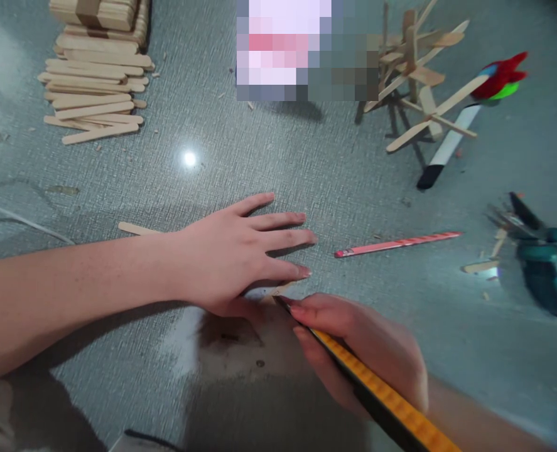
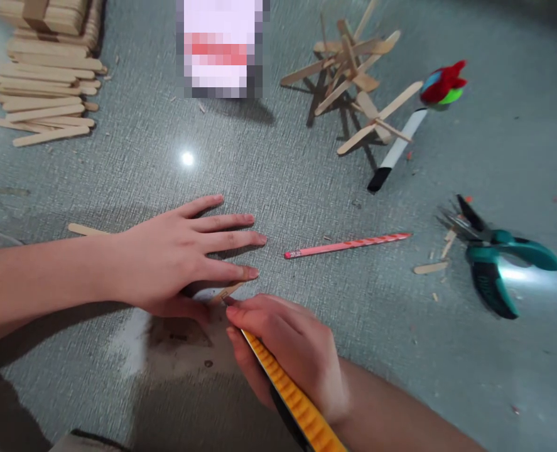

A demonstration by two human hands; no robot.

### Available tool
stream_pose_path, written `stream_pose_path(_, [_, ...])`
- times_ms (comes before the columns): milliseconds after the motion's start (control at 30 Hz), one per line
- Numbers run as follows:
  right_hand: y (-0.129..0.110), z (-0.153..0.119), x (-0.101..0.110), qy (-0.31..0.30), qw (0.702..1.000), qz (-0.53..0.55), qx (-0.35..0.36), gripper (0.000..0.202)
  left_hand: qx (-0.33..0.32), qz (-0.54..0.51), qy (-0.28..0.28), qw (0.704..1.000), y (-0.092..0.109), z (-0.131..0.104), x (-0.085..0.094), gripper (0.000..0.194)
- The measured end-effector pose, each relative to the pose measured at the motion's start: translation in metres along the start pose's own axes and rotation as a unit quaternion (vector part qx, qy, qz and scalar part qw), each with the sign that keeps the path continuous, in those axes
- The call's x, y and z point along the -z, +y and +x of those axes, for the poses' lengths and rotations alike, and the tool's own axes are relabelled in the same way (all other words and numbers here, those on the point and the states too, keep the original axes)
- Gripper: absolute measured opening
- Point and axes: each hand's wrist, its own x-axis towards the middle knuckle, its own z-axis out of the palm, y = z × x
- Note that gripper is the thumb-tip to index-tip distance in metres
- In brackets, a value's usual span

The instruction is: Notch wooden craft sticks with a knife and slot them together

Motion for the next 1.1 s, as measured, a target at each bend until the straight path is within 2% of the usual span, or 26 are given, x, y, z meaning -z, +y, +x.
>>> stream_pose_path(167, [-0.0013, -0.0020, -0.0025, 0.011, 1.000, -0.016, 0.012, 0.021, 0.002, -0.002, -0.007, 1.000, 0.0001, 0.0002, 0.0001, 0.063])
stream_pose_path(467, [-0.0066, -0.0003, 0.0003, -0.023, 1.000, -0.010, 0.008, 0.019, 0.004, -0.004, 0.015, 1.000, 0.0009, 0.0003, 0.0008, 0.059])
stream_pose_path(700, [-0.0063, -0.0023, 0.0013, -0.034, 0.999, -0.017, -0.001, 0.018, 0.010, 0.003, -0.001, 1.000, 0.0006, 0.0004, 0.0005, 0.058])
stream_pose_path(933, [-0.0051, -0.0011, -0.0011, -0.028, 1.000, -0.006, 0.002, 0.018, 0.013, 0.000, -0.009, 1.000, -0.0002, -0.0004, -0.0008, 0.062])
stream_pose_path(1100, [-0.0025, -0.0001, -0.0009, 0.004, 1.000, 0.019, -0.009, 0.027, 0.008, -0.005, 0.002, 1.000, 0.0000, -0.0008, -0.0014, 0.066])
